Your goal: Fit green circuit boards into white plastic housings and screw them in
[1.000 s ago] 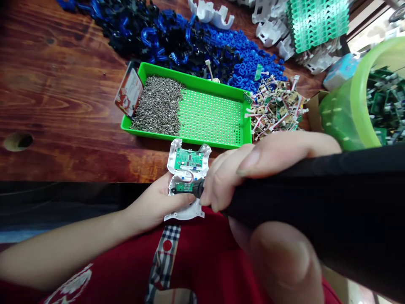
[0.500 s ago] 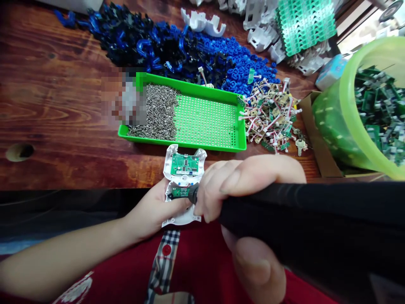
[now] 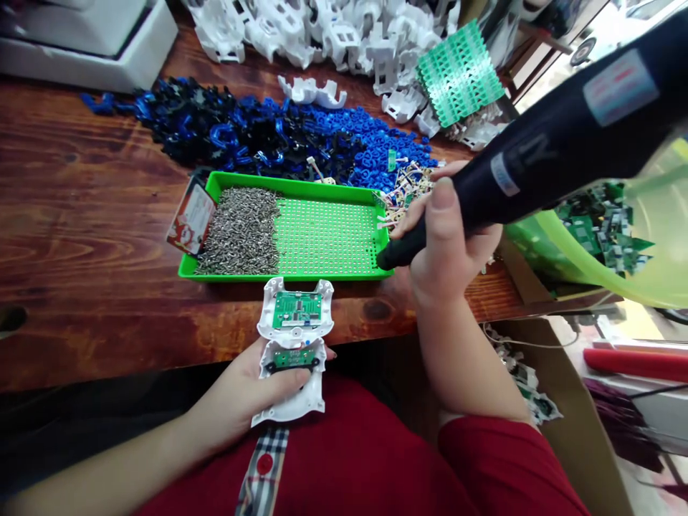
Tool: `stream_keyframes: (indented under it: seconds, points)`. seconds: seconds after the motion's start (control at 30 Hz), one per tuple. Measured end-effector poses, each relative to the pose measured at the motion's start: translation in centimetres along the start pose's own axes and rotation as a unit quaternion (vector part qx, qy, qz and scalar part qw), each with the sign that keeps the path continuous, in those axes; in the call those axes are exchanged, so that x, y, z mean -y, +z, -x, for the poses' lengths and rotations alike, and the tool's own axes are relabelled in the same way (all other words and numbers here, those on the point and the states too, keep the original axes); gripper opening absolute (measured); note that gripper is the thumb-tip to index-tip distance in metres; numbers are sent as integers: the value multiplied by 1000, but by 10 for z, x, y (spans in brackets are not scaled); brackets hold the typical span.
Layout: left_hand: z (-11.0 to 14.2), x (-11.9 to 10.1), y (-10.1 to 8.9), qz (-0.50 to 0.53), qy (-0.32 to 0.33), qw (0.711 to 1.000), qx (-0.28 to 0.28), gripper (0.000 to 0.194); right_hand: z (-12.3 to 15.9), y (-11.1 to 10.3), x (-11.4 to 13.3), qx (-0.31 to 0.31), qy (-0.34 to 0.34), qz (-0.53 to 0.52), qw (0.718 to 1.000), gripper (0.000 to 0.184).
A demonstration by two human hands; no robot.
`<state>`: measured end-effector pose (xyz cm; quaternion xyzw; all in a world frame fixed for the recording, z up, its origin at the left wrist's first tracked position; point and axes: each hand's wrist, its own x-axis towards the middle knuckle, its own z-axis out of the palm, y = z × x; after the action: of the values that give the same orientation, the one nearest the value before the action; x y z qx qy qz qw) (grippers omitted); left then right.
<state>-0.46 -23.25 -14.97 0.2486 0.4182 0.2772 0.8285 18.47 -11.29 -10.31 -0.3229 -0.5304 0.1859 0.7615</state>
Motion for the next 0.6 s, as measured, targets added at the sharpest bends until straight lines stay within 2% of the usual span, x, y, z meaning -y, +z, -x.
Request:
stream_keyframes:
  seconds: [0.1,0.33,0.5,0.53,0.6]
  points:
    - [0,1,-1,0,-2,1000,2,50,8,5,-5,22,0,-8,1000,10]
    - [-1,4,-3,0,0,1000,5,50,8,3,-2,15,46,7,999,9]
    - [0,2,-1,2,2,1000,8,49,9,8,-4,8,22,-4,1000,6]
    - [0,2,0,2,4,1000,7,49,9,6,-3,1,6,-4,1000,6]
    - [0,0,1,-1,10,1000,3,49,5,-3,6,17,36,-3,999,8]
